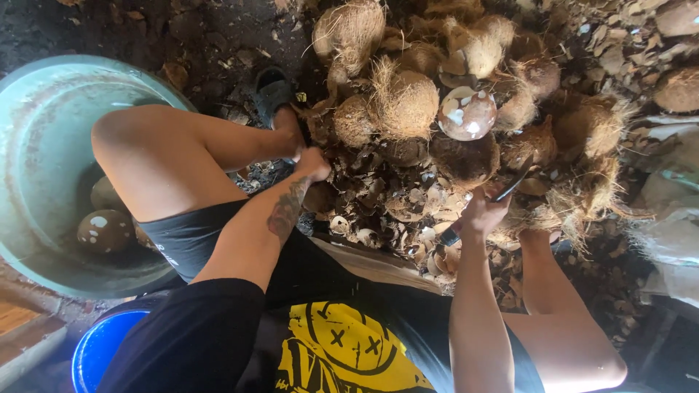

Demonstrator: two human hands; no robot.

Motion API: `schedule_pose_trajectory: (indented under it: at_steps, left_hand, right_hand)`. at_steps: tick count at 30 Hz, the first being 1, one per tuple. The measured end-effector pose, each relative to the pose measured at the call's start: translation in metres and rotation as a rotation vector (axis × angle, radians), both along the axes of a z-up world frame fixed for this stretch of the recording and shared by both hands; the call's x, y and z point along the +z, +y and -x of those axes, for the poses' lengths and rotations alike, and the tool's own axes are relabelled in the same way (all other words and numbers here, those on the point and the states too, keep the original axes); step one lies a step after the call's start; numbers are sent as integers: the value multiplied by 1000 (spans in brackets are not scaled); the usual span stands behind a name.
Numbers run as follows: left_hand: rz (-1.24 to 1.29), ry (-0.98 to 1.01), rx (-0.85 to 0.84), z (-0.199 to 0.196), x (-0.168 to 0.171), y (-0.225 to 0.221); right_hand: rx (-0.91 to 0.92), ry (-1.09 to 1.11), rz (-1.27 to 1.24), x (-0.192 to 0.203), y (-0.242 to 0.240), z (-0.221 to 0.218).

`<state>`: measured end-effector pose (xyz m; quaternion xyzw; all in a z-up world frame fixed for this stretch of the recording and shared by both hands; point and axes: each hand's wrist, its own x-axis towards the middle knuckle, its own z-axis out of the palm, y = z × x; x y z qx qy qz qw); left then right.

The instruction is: The person is manually removing the outer husks from coconuts using a curved knife and then placing the cleaned coconuts into a basin of water.

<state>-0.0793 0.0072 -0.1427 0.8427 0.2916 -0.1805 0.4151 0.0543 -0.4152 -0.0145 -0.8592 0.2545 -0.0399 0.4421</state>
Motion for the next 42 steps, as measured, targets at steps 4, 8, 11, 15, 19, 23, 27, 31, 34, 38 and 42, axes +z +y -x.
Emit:
schedule_pose_trajectory:
  at_steps: [4, 8, 11, 15, 19, 23, 27, 31, 34, 38, 42]
  left_hand:
    - [-191, -56, 102, -26, 34, 9]
    - [-53, -168, 392, -37, 6, 43]
    - [-370, 23, 352, -23, -115, 43]
    - [-363, 549, -41, 7, -17, 6]
    - [-14, 762, -8, 23, 40, -25]
    - [84, 786, 193, 77, -31, -28]
    - [79, 732, 277, 61, -69, -47]
    - [-270, 695, 225, 37, -11, -74]
    - [-268, 629, 16, 18, -28, -45]
    - [-251, 477, -346, -37, -44, 1]
    - [-225, 379, -609, -35, -48, -6]
  right_hand:
    - [-2, -7, -82, -20, -7, -1]
    - [49, 3, -114, -19, 1, 4]
    - [121, 20, 64, 27, 30, 13]
    - [122, -20, 64, 15, 28, 15]
    - [151, 36, 18, 39, 36, 24]
    - [143, 191, 46, 16, 17, 28]
    - [59, 193, 39, 80, 60, 38]
    - [112, 163, 50, 36, 38, 28]
    - [122, 153, 72, 18, 33, 30]
    - [111, 140, -7, 44, 50, 34]
    - [96, 107, -30, 45, 49, 36]
